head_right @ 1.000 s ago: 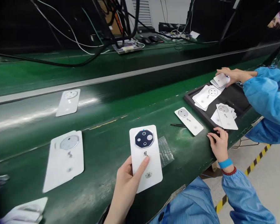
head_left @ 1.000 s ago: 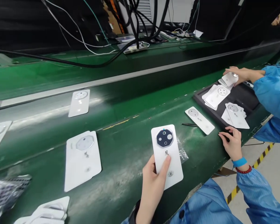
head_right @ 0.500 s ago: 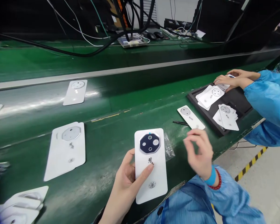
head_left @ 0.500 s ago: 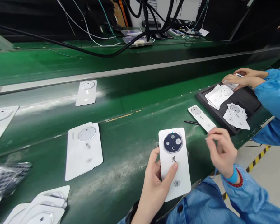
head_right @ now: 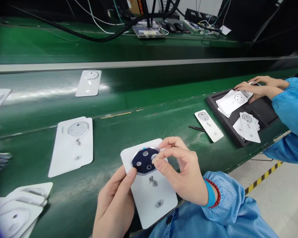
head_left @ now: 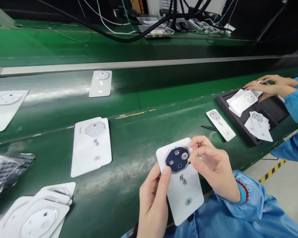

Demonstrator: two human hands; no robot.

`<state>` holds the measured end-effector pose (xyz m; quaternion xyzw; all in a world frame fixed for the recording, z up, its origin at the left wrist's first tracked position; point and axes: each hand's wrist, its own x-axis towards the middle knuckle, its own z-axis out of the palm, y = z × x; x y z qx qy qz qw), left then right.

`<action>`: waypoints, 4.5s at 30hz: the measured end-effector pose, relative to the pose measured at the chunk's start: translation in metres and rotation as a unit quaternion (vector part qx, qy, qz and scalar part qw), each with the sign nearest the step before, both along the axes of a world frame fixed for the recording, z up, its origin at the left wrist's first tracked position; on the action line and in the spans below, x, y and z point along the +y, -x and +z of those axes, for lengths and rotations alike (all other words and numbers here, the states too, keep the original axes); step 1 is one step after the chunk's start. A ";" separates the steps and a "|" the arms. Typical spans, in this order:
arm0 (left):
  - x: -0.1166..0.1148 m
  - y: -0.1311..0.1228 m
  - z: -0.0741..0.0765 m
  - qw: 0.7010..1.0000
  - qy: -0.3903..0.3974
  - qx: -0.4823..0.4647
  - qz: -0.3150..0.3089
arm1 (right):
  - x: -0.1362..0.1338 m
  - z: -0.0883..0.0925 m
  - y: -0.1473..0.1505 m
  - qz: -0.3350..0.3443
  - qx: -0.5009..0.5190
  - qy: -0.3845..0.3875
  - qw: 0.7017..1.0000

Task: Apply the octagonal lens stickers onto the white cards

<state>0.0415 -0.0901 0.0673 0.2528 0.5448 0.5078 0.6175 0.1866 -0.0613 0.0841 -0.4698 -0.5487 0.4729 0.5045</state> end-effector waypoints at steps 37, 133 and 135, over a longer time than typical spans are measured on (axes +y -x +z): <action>-0.003 -0.003 0.023 0.985 -0.087 0.139 -0.057 | 0.002 -0.001 0.017 -0.048 -0.111 -0.139 0.983; 0.066 -0.006 -0.037 0.930 0.111 -0.346 0.051 | 0.018 -0.063 0.021 0.024 -0.304 -0.243 0.921; 0.064 -0.006 -0.039 0.932 0.112 -0.340 0.047 | 0.020 -0.069 0.029 0.062 -0.311 -0.234 0.919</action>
